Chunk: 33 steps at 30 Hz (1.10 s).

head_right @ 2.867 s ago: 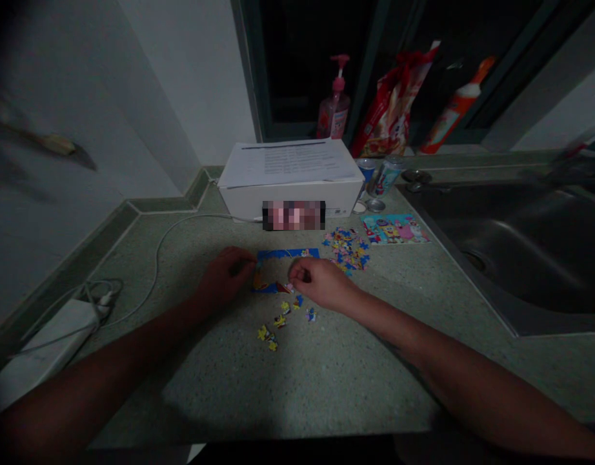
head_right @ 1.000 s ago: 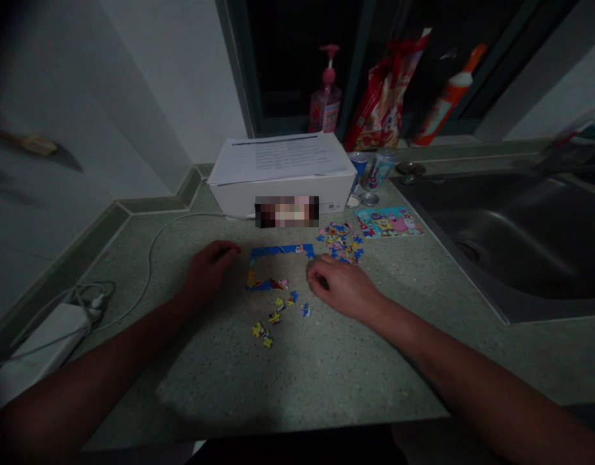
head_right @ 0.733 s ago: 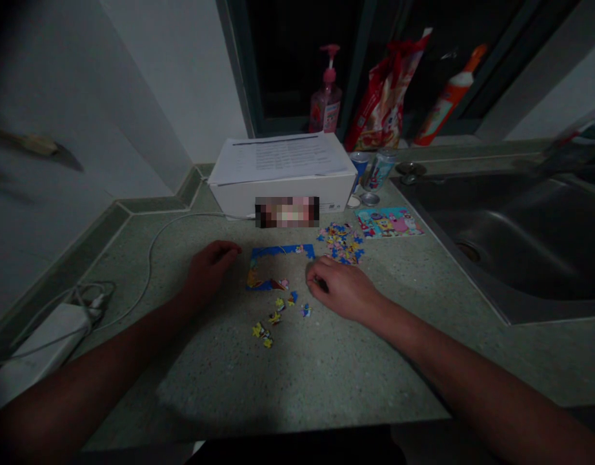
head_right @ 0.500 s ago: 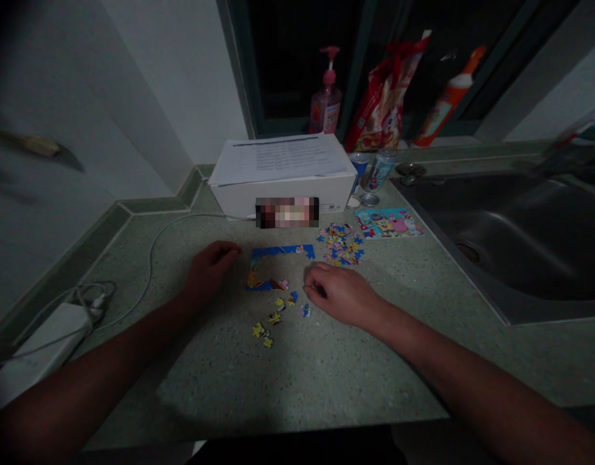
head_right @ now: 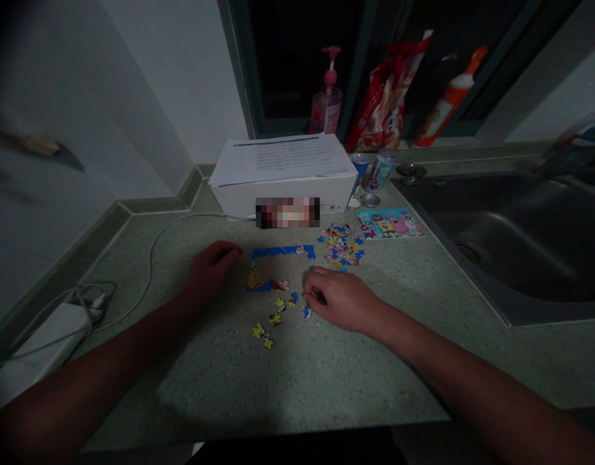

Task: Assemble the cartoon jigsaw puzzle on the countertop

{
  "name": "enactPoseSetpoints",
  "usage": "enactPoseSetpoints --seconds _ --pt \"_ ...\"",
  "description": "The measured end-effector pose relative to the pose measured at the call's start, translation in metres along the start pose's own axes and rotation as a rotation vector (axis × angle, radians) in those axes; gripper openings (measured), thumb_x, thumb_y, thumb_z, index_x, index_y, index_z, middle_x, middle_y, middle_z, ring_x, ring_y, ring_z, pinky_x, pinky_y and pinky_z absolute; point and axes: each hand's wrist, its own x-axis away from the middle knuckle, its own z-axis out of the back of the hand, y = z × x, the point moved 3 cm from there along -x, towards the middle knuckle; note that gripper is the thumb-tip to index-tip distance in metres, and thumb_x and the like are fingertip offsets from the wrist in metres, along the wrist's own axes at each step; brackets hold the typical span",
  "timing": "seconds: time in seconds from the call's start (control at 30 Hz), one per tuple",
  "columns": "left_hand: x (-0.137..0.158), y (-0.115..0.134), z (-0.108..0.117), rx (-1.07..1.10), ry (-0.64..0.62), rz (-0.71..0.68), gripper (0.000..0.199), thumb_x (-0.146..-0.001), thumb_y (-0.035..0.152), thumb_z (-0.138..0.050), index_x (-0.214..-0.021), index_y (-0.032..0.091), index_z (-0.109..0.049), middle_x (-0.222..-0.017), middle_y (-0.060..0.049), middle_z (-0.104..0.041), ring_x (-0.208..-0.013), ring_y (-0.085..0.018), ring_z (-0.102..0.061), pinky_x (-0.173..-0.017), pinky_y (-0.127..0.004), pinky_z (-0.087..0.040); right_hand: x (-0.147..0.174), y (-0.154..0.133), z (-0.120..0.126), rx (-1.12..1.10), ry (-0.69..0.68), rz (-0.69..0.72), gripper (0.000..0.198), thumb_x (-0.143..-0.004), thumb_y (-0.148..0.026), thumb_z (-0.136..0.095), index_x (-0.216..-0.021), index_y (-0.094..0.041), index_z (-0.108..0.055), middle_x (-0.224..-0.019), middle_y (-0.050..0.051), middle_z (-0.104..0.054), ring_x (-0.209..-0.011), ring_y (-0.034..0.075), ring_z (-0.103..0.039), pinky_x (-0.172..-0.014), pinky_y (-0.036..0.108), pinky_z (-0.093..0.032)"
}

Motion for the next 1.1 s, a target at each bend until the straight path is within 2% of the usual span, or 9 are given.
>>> enactPoseSetpoints --seconds 0.17,0.3,0.37,0.67,0.8,1.1 --pt "0.000 0.001 0.000 -0.015 -0.010 0.028 0.020 -0.089 0.038 -0.061 -0.096 0.023 -0.073 -0.102 -0.006 -0.080 -0.099 -0.026 -0.073 -0.098 -0.045 -0.056 0.002 -0.005 0.002 0.014 0.003 0.023 0.004 -0.092 -0.024 -0.067 -0.091 -0.023 -0.063 -0.089 0.003 -0.068 -0.075 0.018 -0.063 -0.067 0.032 -0.039" --pt "-0.001 0.000 -0.001 -0.023 -0.005 0.031 0.018 -0.090 0.037 -0.062 -0.095 0.023 -0.073 -0.103 -0.007 -0.080 -0.100 -0.027 -0.072 -0.099 -0.046 -0.055 0.003 -0.010 0.001 0.038 -0.009 0.036 0.019 -0.088 -0.032 -0.078 -0.096 -0.023 -0.063 -0.094 0.003 -0.070 -0.081 0.020 -0.066 -0.069 0.033 -0.041" --pt "0.000 0.001 0.000 -0.018 -0.007 0.022 0.017 -0.090 0.036 -0.062 -0.095 0.023 -0.072 -0.103 -0.007 -0.080 -0.100 -0.027 -0.072 -0.099 -0.046 -0.055 0.003 -0.011 0.001 0.041 -0.013 0.048 0.019 -0.087 -0.031 -0.078 -0.096 -0.023 -0.063 -0.095 0.003 -0.070 -0.081 0.020 -0.066 -0.069 0.033 -0.041" --pt "0.001 0.006 0.001 -0.022 -0.005 0.015 0.020 -0.089 0.035 -0.062 -0.095 0.019 -0.073 -0.099 -0.007 -0.079 -0.094 -0.026 -0.071 -0.092 -0.042 -0.055 0.004 -0.011 -0.002 0.039 0.003 0.089 0.010 -0.091 -0.024 -0.073 -0.097 -0.023 -0.066 -0.095 0.002 -0.070 -0.080 0.018 -0.067 -0.069 0.032 -0.045" --pt "0.001 0.005 0.001 -0.009 -0.003 0.017 0.019 -0.089 0.035 -0.062 -0.094 0.020 -0.073 -0.100 -0.008 -0.080 -0.096 -0.026 -0.072 -0.094 -0.044 -0.056 0.004 -0.016 -0.003 0.054 0.051 0.142 0.004 -0.095 -0.025 -0.068 -0.098 -0.023 -0.068 -0.096 0.004 -0.070 -0.083 0.019 -0.068 -0.070 0.033 -0.047" --pt "0.001 0.008 0.002 -0.025 0.004 0.027 0.016 -0.088 0.034 -0.062 -0.093 0.023 -0.073 -0.102 -0.007 -0.081 -0.100 -0.027 -0.073 -0.098 -0.044 -0.056 0.002 -0.020 -0.008 0.063 0.099 0.195 0.010 -0.099 -0.023 -0.058 -0.093 -0.023 -0.067 -0.093 0.004 -0.068 -0.082 0.019 -0.067 -0.069 0.032 -0.047"
